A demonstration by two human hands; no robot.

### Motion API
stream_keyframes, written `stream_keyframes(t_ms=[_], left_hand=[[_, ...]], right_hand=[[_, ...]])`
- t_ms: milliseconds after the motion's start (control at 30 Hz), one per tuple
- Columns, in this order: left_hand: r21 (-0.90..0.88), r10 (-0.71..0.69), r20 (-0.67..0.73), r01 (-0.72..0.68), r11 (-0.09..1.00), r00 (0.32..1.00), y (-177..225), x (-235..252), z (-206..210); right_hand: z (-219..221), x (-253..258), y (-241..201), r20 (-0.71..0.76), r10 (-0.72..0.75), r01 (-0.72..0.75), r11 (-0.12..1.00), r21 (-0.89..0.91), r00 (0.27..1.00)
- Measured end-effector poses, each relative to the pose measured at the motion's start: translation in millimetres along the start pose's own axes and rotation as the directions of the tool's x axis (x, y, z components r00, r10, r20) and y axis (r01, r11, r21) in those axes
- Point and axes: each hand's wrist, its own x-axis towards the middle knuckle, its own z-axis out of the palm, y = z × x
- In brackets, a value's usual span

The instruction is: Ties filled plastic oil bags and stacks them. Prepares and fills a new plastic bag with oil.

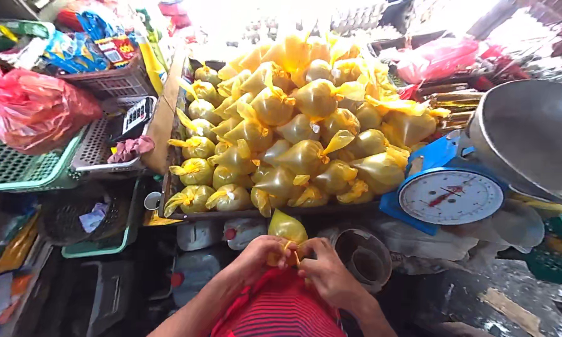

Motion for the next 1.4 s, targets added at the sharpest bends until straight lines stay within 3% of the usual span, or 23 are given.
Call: stream_keyframes(t_ms=[33, 67, 100, 133, 167, 200, 233, 300, 367, 433, 467, 567, 633, 800, 833, 867, 967, 1000, 1033, 1133, 1200, 1300, 1400], left_hand=[[0.26, 0.1, 0.036, -0.106, 0.96, 0.994, 10, -1, -1], [0.559, 0.196, 0.085, -0.21, 0.802, 0.977, 24, -2, -2], [0.784, 0.284, 0.142, -0.282, 0.553, 0.948, 36, -2, -1], [0.889, 0.372, 0.212, -0.337, 0.312, 0.904, 46, 0, -2], [0.917, 0.429, 0.279, -0.371, 0.147, 0.859, 56, 4, -4], [0.912, 0.452, 0.331, -0.403, 0.07, 0.828, 68, 10, -7], [0.897, 0.443, 0.367, -0.438, 0.066, 0.818, 80, 15, -8], [0.849, 0.372, 0.4, -0.491, 0.194, 0.838, 104, 23, -9], [0.779, 0.264, 0.415, -0.49, 0.391, 0.87, 125, 30, -6], [0.753, 0.185, 0.424, -0.459, 0.472, 0.886, 139, 37, -1], [0.778, 0.186, 0.414, -0.452, 0.437, 0.891, 144, 41, 1], [0.902, 0.32, 0.357, -0.413, 0.126, 0.878, 155, 51, 5], [0.935, 0.492, 0.331, -0.349, -0.059, 0.805, 163, 62, 9], [0.944, 0.664, 0.318, -0.165, -0.285, 0.676, 203, 84, 26], [0.948, 0.666, 0.313, -0.182, -0.261, 0.677, 214, 84, 26], [0.955, 0.651, 0.292, -0.246, -0.163, 0.701, 224, 83, 24], [0.752, 0.475, 0.165, -0.422, 0.507, 0.864, 245, 77, 35], [0.662, 0.416, 0.152, -0.405, 0.631, 0.897, 251, 77, 41], [0.632, 0.403, 0.153, -0.403, 0.662, 0.902, 254, 79, 43], [0.69, 0.554, 0.135, -0.479, 0.542, 0.821, 253, 95, 49], [0.676, 0.594, 0.091, -0.488, 0.552, 0.799, 252, 103, 51], [0.588, 0.538, -0.035, -0.418, 0.692, 0.842, 263, 120, 57], [0.581, 0.437, -0.1, -0.304, 0.755, 0.894, 271, 138, 50]], right_hand=[[3, 16, -15, -0.064, -0.027, 0.029, 0.999, 0.029, 0.998], [1, 33, -26, -0.141, -0.044, 0.051, 0.998, 0.046, 0.989], [-6, 50, -33, -0.205, -0.05, 0.061, 0.997, 0.048, 0.978], [-14, 64, -38, -0.251, -0.049, 0.068, 0.995, 0.067, 0.967], [-22, 74, -41, -0.282, -0.038, 0.07, 0.992, 0.103, 0.959], [-30, 82, -44, -0.31, -0.016, 0.071, 0.984, 0.165, 0.951], [-35, 86, -48, -0.344, 0.017, 0.073, 0.966, 0.248, 0.939], [-43, 88, -53, -0.369, 0.101, 0.057, 0.917, 0.394, 0.924], [-50, 87, -54, -0.365, 0.166, -0.019, 0.927, 0.375, 0.916], [-48, 89, -50, -0.418, 0.216, -0.108, 0.958, 0.267, 0.883], [-49, 92, -45, -0.446, 0.224, -0.137, 0.966, 0.219, 0.866], [-46, 103, -33, -0.569, 0.2, -0.105, 0.975, 0.196, 0.798], [-49, 109, -29, -0.642, 0.137, 0.01, 0.976, 0.219, 0.754], [-87, 129, -34, -0.69, -0.129, 0.239, 0.969, 0.066, 0.713], [-98, 138, -36, -0.669, -0.155, 0.261, 0.963, 0.061, 0.727], [-109, 148, -39, -0.641, -0.175, 0.29, 0.954, 0.078, 0.747], [-141, 185, -39, -0.587, -0.189, 0.376, 0.901, 0.215, 0.787], [-150, 197, -35, -0.604, -0.171, 0.394, 0.882, 0.258, 0.778], [-158, 207, -31, -0.629, -0.126, 0.394, 0.866, 0.307, 0.767], [-178, 215, -21, -0.622, 0.073, 0.258, 0.868, 0.425, 0.78], [-186, 210, -12, -0.575, 0.054, 0.151, 0.941, 0.303, 0.816], [-193, 208, 3, -0.504, -0.044, 0.084, 0.995, 0.058, 0.862], [-174, 214, 12, -0.616, -0.047, 0.063, 0.998, 0.005, 0.786]])
